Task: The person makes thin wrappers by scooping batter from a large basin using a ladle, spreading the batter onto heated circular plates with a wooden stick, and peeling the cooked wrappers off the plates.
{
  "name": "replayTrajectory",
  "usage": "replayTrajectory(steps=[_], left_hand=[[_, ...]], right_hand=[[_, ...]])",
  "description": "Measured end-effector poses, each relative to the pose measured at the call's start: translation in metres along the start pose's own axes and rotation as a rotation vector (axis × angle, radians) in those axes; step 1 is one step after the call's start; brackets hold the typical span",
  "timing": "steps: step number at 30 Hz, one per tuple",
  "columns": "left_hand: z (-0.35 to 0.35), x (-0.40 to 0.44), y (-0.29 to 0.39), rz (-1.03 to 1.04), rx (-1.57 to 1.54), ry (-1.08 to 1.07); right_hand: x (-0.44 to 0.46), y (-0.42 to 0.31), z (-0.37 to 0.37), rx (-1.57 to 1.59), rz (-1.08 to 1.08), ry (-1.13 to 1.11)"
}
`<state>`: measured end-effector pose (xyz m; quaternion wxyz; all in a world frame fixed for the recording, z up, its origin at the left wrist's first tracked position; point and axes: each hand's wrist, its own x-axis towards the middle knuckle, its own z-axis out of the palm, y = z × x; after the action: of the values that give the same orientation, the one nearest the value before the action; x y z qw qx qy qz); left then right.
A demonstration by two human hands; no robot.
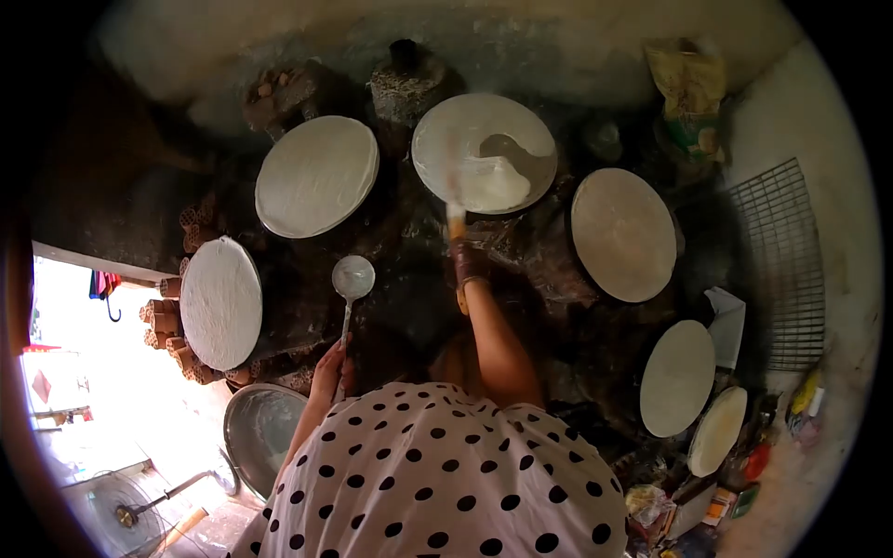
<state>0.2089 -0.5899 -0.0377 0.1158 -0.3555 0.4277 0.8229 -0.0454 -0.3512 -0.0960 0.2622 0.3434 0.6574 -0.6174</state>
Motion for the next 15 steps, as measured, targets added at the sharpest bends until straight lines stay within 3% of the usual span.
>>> replayTrajectory(steps=[2,4,6,9,11,12,13,15], left_hand=[[0.014,-0.001,0.008,-0.074,-0.068,-0.023],[0.027,-0.001,0.015,-0.077,-0.025,-0.03],[0.035,0.0,0.015,-0.003,0.041,-0.049],[0.05,0.009,0.019,-0.031,0.009,-0.044],[0.054,0.019,0.016,0.003,0.041,-0.103],[0.057,0.021,0.014,0.034,0.07,-0.155],[0.067,0.021,0.016,0.023,0.078,-0.153],[0.089,0.023,0.021,-0.051,-0.009,-0.048]], right_hand=[[0.018,0.018,-0.007,-0.017,0.044,-0.052],[0.074,0.065,-0.053,0.038,-0.222,-0.082],[0.04,0.044,-0.102,0.106,-0.188,-0.038],[0.069,0.023,-0.158,0.044,-0.126,0.066],[0.056,-0.012,-0.166,0.077,-0.203,0.12],[0.07,-0.016,-0.172,0.02,-0.195,-0.025],[0.095,-0.004,-0.17,0.027,-0.184,-0.021],[0.167,0.044,-0.139,-0.264,-0.315,-0.046]])
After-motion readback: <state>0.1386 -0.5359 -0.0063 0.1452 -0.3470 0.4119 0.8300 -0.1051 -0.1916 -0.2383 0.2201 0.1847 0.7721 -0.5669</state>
